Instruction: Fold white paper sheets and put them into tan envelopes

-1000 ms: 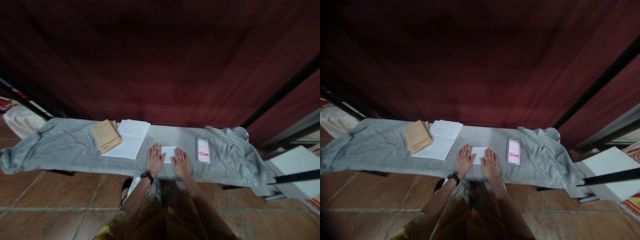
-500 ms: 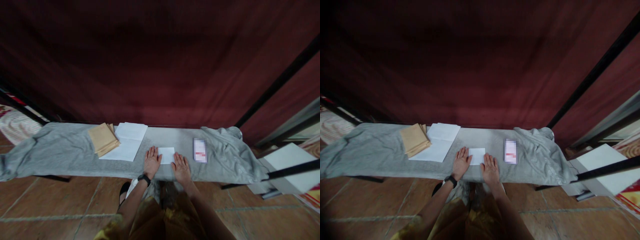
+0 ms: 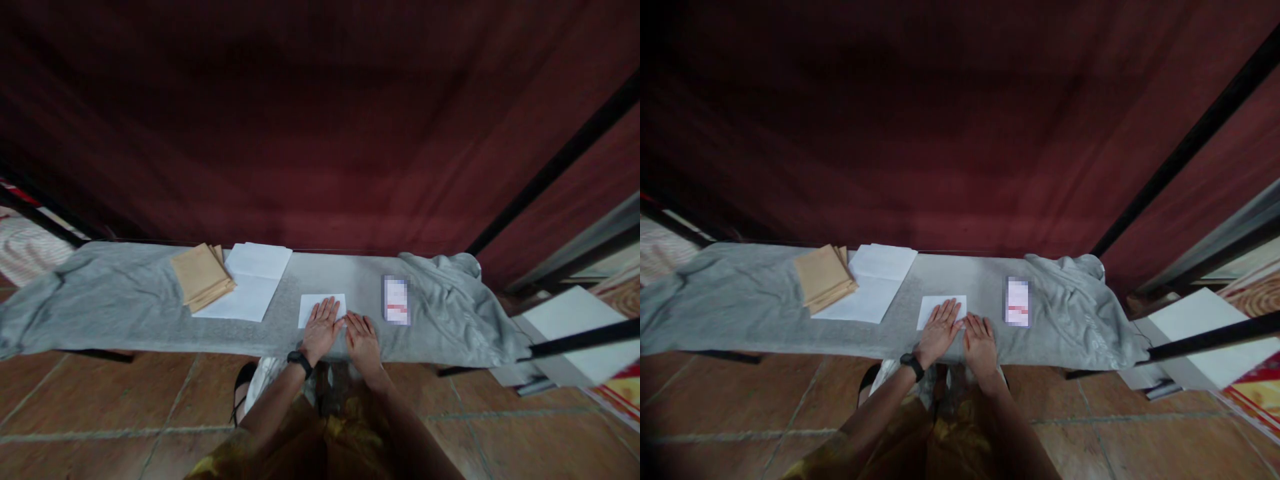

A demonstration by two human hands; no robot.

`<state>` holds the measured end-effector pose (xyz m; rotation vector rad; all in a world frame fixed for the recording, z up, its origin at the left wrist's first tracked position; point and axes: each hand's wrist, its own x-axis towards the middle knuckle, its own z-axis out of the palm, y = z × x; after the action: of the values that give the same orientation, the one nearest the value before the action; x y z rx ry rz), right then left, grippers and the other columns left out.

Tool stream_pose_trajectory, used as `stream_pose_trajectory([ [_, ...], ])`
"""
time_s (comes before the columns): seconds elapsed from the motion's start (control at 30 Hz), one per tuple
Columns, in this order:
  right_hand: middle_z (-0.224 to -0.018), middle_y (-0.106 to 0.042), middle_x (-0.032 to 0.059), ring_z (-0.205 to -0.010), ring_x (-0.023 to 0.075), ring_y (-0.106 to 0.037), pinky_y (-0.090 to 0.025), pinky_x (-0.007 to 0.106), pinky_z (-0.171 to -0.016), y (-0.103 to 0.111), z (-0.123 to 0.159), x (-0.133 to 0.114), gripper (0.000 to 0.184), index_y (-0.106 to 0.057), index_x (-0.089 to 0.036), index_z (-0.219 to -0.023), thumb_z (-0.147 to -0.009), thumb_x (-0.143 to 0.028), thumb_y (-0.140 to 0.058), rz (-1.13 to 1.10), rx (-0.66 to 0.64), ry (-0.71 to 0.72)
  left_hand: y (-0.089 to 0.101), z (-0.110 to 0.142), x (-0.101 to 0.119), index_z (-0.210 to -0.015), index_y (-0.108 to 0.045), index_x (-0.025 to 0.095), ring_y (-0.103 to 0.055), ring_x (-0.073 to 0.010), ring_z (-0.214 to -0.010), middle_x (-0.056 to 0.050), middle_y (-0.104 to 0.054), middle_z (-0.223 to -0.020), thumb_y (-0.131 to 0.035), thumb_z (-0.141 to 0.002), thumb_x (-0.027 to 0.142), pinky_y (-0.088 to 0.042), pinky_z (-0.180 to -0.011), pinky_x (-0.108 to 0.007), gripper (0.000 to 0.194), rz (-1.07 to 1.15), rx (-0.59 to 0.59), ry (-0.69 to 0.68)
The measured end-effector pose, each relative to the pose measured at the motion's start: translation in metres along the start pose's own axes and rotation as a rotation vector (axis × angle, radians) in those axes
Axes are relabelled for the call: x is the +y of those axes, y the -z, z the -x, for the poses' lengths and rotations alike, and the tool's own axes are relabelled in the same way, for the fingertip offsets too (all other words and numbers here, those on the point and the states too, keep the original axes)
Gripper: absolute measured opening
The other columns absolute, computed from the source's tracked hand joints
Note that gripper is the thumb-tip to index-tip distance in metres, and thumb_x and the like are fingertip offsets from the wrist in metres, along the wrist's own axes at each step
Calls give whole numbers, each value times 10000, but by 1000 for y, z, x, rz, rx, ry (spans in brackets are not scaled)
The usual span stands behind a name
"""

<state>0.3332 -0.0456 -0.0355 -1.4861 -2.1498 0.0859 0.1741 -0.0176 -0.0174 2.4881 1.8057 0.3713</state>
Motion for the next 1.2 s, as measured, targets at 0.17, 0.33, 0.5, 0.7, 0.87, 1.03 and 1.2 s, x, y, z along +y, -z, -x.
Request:
stream_pose_trajectory([
  [0.17, -1419, -620, 93, -1344, 199, -532, -274, 429, -1212, 2, -1, 0, 439, -600, -170, -1385, -997, -162, -394, -1, -24, -6, 7, 14, -26, -1550, -363, 150, -309, -231, -1508, -113, -367, -1610, -277, -1046, 455, -261, -1234, -459, 596, -46, 10, 96],
  [0.33, -1426, -615, 77, -1348, 188, -526, -268, 417, -1214, 3, -1, -1, 442, -597, -173, -1384, -999, -159, -381, 2, -27, -6, 15, 27, -48, -1550, -357, 115, -322, -253, -1502, -143, -389, -1592, -284, -1042, 453, -274, -1227, -470, 615, -83, 41, 184],
  [0.5, -1436, -606, 79, -1350, 195, -521, -265, 422, -1214, 2, 0, 0, 443, -588, -166, -1391, -1004, -166, -373, -3, -18, 2, 19, 37, -55, -1498, -439, 109, -359, -278, -1483, -170, -431, -1566, -355, -1033, 451, -282, -1221, -487, 583, -92, 33, 162],
  [0.7, -1443, -601, 77, -1349, 201, -518, -273, 424, -1203, -1, 1, 1, 447, -579, -173, -1399, -996, -161, -384, 17, -7, 4, 21, 44, -51, -1406, -529, 215, -436, -255, -1438, -130, -526, -1504, -394, -1025, 278, -299, -1210, -531, 409, -101, -44, 19],
  [0.87, -1434, -607, 83, -1337, 205, -527, -282, 419, -1191, 0, 1, 2, 445, -585, -173, -1390, -997, -162, -376, 21, -3, 14, 27, 38, -49, -1354, -550, 223, -471, -223, -1410, -122, -557, -1467, -384, -921, 45, -369, -1176, -459, 497, -133, -127, -93],
  [1.03, -1410, -626, 86, -1329, 199, -532, -288, 417, -1195, 3, -1, -1, 441, -598, -163, -1372, -1001, -156, -359, -7, 23, 19, 46, 31, -48, -1297, -586, 215, -555, -225, -1322, -119, -621, -1380, -391, -901, 20, -433, -1114, -415, 483, -124, -134, -110],
  [1.2, -1432, -608, 71, -1328, 216, -538, -350, 416, -1162, 10, -16, -22, 448, -595, -203, -1384, -1000, -195, -364, -87, -30, 42, 76, 33, -37, -1253, -625, 210, -602, -215, -1250, -103, -680, -1280, -425, -942, 66, -391, -1158, -402, 396, -68, -68, -180],
])
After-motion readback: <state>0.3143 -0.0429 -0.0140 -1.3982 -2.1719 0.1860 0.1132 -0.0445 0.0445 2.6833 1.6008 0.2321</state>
